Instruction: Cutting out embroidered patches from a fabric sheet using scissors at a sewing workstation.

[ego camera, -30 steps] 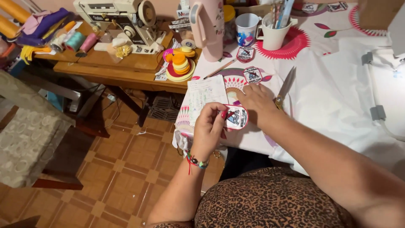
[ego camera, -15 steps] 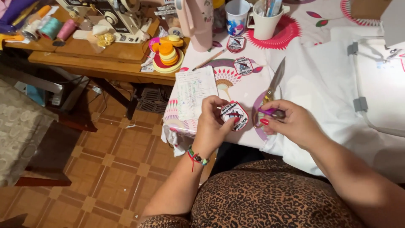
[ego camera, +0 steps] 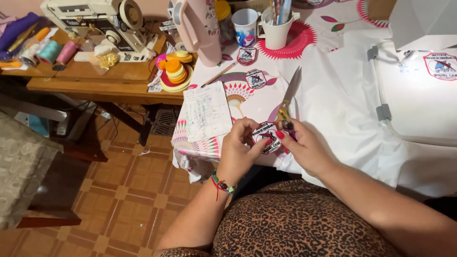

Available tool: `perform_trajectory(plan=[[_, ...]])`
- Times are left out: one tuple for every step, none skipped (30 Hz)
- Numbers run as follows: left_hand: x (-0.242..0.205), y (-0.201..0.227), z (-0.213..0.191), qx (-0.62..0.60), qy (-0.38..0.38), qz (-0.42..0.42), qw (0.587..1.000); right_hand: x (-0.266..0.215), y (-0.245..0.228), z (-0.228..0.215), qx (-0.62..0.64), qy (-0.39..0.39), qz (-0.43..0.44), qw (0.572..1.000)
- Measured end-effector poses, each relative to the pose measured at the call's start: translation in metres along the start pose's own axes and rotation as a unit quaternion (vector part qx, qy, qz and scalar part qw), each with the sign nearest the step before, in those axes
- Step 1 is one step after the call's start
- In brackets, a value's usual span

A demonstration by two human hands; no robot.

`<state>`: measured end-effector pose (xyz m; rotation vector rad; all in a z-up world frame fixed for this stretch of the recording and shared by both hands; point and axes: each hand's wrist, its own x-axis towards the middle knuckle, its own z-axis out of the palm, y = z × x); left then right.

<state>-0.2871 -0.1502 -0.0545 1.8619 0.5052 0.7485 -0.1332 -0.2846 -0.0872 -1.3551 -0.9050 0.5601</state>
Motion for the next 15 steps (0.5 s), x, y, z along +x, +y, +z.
perform_trajectory(plan=[[-0.002,0.008,-0.001,-0.037,0.008,0.032,0.999,0.001,0.011,0.005,0.049,0.025,0.010,0.998],[-0.004,0.015,-0.001,-0.074,0.015,0.065,0.995,0.002,0.022,0.010,0.098,0.051,0.019,0.994],[-0.005,0.020,0.002,-0.072,0.012,0.066,0.995,0.002,0.018,0.015,0.100,0.053,0.018,0.993],[-0.004,0.024,0.005,-0.064,0.004,0.078,0.995,0.003,0.013,0.019,0.150,0.065,0.026,0.986],[-0.003,0.029,0.008,-0.056,-0.004,0.091,0.994,0.004,0.009,0.023,0.201,0.076,0.034,0.976],[-0.004,0.020,0.009,-0.055,-0.005,0.093,0.994,0.005,0.007,0.020,0.201,0.077,0.032,0.976],[-0.005,0.010,0.010,-0.028,0.017,0.087,0.996,0.006,0.006,0.018,0.167,0.052,0.052,0.983],[-0.006,0.001,0.009,0.001,0.039,0.082,0.996,0.008,0.005,0.016,0.133,0.027,0.072,0.988],[-0.002,0.000,0.005,0.003,0.038,0.084,0.996,0.009,0.004,0.014,0.135,0.028,0.070,0.988],[-0.001,0.000,0.001,0.065,0.064,0.102,0.991,0.009,0.004,0.013,0.136,0.004,0.092,0.986],[-0.001,-0.002,-0.003,0.126,0.089,0.120,0.981,0.008,0.004,0.012,0.137,-0.020,0.114,0.984],[-0.001,-0.002,-0.004,0.127,0.090,0.119,0.981,0.008,-0.001,0.013,0.137,-0.021,0.114,0.984],[-0.002,-0.003,-0.005,0.114,0.088,0.117,0.983,0.007,-0.007,0.014,0.105,-0.035,0.096,0.989],[-0.004,-0.004,-0.006,0.102,0.085,0.113,0.985,0.005,-0.012,0.015,0.074,-0.050,0.079,0.993],[-0.002,-0.007,-0.009,0.103,0.085,0.112,0.985,0.005,-0.009,0.013,0.075,-0.050,0.080,0.993]])
